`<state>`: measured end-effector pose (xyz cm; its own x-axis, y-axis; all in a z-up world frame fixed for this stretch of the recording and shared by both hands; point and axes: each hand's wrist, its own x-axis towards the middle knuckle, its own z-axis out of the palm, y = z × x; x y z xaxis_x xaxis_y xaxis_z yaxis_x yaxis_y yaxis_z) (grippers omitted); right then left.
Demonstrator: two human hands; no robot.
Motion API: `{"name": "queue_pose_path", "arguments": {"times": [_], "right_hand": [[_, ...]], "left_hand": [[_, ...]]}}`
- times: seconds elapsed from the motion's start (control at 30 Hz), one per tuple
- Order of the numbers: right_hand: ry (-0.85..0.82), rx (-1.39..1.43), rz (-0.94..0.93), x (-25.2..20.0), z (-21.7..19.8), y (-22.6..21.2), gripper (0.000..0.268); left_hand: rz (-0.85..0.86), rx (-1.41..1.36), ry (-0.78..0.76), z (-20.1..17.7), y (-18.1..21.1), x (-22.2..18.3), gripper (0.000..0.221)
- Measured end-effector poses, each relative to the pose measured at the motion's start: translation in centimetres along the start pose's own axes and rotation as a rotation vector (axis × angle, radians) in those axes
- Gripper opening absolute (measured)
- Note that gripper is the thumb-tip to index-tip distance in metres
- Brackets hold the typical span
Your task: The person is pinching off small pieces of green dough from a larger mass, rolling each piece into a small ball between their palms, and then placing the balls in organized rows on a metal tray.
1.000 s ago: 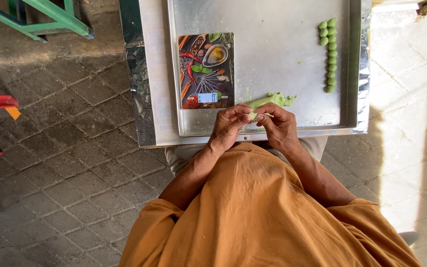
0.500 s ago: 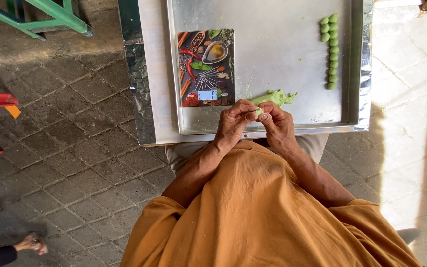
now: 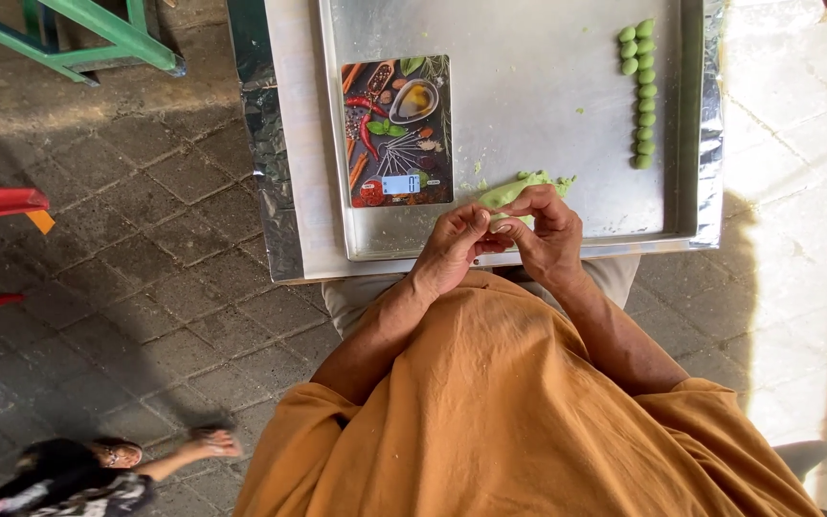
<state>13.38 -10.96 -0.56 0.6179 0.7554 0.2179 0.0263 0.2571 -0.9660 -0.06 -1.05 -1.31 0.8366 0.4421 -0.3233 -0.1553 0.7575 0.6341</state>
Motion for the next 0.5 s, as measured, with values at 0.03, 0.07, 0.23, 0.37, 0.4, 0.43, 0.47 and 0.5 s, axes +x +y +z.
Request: {"name": "queue_pose_path", "arguments": {"times": [0.03,0.07,0.23,0.37,0.4,0.43,0.47,0.5], "right_hand": [[-0.007,-0.105,-0.061,0.0,-0.3,0.0,0.025],[-0.007,-0.102,-0.062,0.1,0.1,-0.2,0.025],[0.008,-0.353,-0.172,0.1,1.5,-0.7,0.015],[-0.029,-0.248,-0.120,0.4,1.7,-2.2,0.030],[0.008,-0.213,-0.132,0.6,1.7,-2.3,0.046],[0.045,-0.178,-0.144,0.8,1.6,-2.5,0.066],[0.047,-0.178,-0.143,1.1,2.3,-3.2,0.066],[0.070,-0.270,-0.136,1.5,2.9,-3.9,0.066]], "left_hand": [[-0.020,0.014,-0.002,0.4,0.5,-0.4,0.034],[-0.019,0.017,0.000,-0.1,0.0,-0.2,0.034],[-0.028,-0.017,0.084,0.0,1.2,-0.2,0.022],[0.106,0.261,0.050,1.7,3.6,-1.1,0.029],[0.143,0.365,-0.007,2.0,3.6,-1.3,0.027],[0.181,0.469,-0.065,2.3,3.5,-1.4,0.028],[0.179,0.469,-0.065,3.6,3.5,-1.8,0.028],[0.188,0.472,-0.130,4.9,3.6,-2.1,0.031]]}}
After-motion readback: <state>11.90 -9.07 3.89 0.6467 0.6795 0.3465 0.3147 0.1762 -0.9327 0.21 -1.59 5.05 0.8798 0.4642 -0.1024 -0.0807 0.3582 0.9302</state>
